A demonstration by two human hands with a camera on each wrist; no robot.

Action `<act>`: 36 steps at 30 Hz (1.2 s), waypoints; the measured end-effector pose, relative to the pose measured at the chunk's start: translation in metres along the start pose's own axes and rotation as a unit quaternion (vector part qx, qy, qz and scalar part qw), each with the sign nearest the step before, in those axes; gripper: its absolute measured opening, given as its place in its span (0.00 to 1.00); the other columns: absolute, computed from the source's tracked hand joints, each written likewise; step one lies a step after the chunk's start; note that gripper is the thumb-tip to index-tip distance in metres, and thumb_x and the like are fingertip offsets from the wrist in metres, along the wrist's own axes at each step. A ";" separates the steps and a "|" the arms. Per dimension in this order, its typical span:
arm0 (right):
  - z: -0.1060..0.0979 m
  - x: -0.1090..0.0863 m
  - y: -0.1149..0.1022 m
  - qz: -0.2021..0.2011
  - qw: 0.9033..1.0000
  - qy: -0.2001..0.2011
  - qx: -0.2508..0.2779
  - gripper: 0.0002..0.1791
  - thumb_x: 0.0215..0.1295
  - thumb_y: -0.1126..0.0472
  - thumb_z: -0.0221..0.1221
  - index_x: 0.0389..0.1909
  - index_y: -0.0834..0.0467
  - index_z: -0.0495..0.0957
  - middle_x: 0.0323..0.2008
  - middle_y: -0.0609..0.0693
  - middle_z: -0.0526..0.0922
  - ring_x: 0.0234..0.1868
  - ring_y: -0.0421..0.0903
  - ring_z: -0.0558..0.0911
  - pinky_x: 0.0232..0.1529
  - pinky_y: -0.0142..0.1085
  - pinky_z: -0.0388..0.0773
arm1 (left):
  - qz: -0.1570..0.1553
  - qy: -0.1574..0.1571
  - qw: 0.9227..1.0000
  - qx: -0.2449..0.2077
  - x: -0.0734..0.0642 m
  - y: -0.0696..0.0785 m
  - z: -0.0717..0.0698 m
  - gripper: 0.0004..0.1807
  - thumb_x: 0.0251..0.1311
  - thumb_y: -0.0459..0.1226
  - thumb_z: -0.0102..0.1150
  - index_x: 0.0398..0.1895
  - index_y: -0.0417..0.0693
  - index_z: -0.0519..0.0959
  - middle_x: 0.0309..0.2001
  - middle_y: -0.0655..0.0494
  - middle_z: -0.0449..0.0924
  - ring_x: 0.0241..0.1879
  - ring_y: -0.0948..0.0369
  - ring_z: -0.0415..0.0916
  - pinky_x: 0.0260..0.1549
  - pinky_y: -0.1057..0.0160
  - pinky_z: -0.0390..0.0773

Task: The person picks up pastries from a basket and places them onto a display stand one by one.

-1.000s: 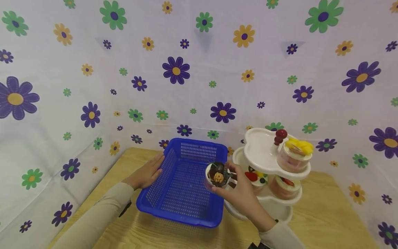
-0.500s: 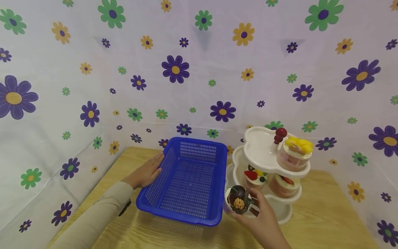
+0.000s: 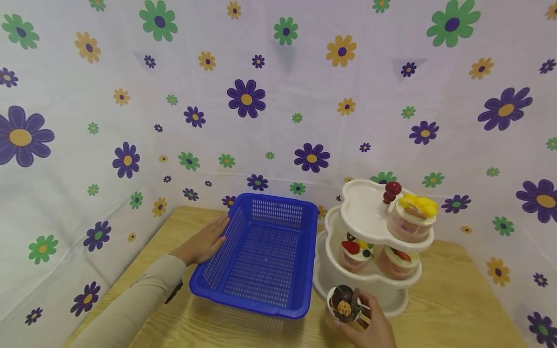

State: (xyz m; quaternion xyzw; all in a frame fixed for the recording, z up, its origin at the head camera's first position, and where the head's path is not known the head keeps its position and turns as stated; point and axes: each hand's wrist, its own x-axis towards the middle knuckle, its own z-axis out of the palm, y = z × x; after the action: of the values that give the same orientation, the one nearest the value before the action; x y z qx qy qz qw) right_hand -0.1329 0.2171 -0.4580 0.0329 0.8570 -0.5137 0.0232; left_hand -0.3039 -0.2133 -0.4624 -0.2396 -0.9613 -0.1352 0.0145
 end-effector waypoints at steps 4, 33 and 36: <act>-0.009 0.005 0.018 0.040 0.999 -0.001 0.007 0.50 0.53 0.55 0.70 0.67 0.73 0.51 0.63 0.73 0.60 0.60 0.74 0.66 0.56 0.54 0.74 | 0.002 -0.001 1.000 -0.001 0.001 -0.002 0.002 0.32 0.74 0.43 0.32 0.75 0.36 0.45 0.76 0.41 0.42 0.74 0.44 0.41 0.70 0.42 0.48; -0.057 0.037 0.057 0.136 0.990 0.043 -0.014 0.61 0.57 0.45 0.66 0.70 0.77 0.37 0.67 0.79 0.48 0.64 0.74 0.59 0.53 0.46 0.78 | 0.004 0.008 1.000 -0.001 -0.002 0.001 0.000 0.31 0.74 0.41 0.33 0.75 0.36 0.46 0.76 0.42 0.43 0.74 0.44 0.41 0.70 0.42 0.49; -0.057 0.040 0.058 0.133 0.989 0.054 -0.023 0.61 0.56 0.45 0.67 0.71 0.75 0.37 0.68 0.77 0.49 0.64 0.72 0.60 0.52 0.44 0.79 | 0.005 0.007 1.000 -0.006 -0.001 0.001 0.000 0.31 0.74 0.41 0.33 0.74 0.35 0.47 0.76 0.42 0.43 0.74 0.44 0.41 0.70 0.42 0.49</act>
State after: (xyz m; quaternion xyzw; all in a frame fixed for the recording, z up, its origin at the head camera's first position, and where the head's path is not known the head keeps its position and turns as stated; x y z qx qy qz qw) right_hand -0.1690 0.2960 -0.4846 0.1734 0.8565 -0.4840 0.0460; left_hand -0.3023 -0.2135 -0.4622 -0.2430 -0.9593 -0.1426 0.0208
